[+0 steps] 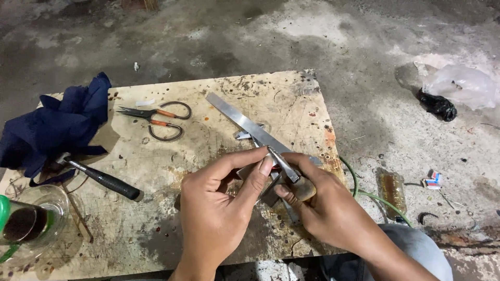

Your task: Measuring, cutting, and inserting insulation paper into the slots of a motor stator using calipers and scissors.

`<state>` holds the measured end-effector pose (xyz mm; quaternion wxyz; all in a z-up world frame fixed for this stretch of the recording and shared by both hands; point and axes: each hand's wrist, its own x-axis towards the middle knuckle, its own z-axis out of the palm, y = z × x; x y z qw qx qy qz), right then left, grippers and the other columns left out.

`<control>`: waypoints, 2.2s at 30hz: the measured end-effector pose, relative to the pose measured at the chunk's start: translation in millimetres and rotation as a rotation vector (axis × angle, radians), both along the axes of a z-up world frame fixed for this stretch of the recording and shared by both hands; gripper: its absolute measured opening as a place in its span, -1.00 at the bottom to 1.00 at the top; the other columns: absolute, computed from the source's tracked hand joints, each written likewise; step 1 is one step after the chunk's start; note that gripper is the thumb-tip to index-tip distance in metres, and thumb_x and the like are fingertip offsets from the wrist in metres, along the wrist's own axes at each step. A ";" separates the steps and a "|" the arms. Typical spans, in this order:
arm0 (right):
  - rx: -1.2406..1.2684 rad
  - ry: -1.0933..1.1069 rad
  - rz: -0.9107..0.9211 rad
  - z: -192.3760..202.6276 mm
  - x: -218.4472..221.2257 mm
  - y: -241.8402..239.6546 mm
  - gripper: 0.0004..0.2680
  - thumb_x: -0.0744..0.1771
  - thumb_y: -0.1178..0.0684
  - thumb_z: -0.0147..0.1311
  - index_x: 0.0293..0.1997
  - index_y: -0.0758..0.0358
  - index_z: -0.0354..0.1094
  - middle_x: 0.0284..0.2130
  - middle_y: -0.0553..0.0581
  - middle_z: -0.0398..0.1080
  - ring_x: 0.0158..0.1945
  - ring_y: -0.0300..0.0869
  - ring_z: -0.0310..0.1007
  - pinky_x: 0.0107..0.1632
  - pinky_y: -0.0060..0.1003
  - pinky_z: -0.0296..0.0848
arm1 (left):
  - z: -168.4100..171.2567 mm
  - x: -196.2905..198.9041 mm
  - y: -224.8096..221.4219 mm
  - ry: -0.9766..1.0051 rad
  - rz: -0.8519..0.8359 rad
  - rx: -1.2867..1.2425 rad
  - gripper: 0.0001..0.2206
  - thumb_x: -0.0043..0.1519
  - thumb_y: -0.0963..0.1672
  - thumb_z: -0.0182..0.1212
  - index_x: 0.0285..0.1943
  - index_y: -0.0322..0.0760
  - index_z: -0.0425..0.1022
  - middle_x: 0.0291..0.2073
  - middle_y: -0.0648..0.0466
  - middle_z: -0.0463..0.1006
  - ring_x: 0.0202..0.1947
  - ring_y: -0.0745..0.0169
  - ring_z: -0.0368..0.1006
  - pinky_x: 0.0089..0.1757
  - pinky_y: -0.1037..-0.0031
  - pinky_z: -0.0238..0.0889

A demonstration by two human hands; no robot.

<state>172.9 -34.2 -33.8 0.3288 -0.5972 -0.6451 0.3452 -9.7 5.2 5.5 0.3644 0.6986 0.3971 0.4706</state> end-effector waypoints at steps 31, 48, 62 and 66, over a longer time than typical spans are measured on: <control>0.839 -0.126 0.068 -21.8 35.3 35.6 -0.65 0.37 0.09 0.12 0.31 0.31 0.23 0.25 0.40 0.29 0.31 0.18 0.41 0.36 0.05 0.57 | -5.8 -1.5 10.1 -0.342 -0.294 -0.261 -0.49 0.31 -0.07 0.13 0.46 -0.26 0.23 0.43 -0.04 0.38 0.23 0.05 0.53 0.09 0.26 0.60; 0.628 0.667 -0.124 -22.0 26.1 21.3 -0.92 0.36 0.17 0.18 -0.09 0.24 0.39 -0.18 0.19 0.53 -0.12 -0.13 0.61 0.07 -0.27 0.66 | -19.9 14.9 -0.1 -0.136 -0.195 0.446 -0.87 0.24 -0.25 0.40 -0.06 -0.38 0.60 -0.17 -0.07 0.70 -0.17 0.14 0.68 -0.10 0.40 0.63; 0.642 0.280 -0.301 -41.7 54.1 14.1 -0.91 0.59 0.17 0.02 0.19 0.27 0.16 0.07 0.24 0.32 0.19 -0.08 0.42 0.16 -0.31 0.63 | -72.8 47.0 9.5 -0.315 -0.088 0.370 -0.77 0.45 -0.09 0.17 0.23 -0.22 0.38 0.05 -0.04 0.61 -0.01 0.11 0.65 0.10 0.24 0.60; 0.721 0.118 -0.147 -36.7 46.5 6.3 -0.91 0.51 0.27 0.11 0.07 0.43 0.25 0.00 0.32 0.36 0.08 -0.05 0.44 0.18 -0.30 0.53 | -91.6 48.4 9.2 -0.155 -0.063 0.508 -0.63 0.54 -0.11 0.28 0.48 0.04 0.28 0.17 0.07 0.67 0.22 0.12 0.66 0.39 0.20 0.61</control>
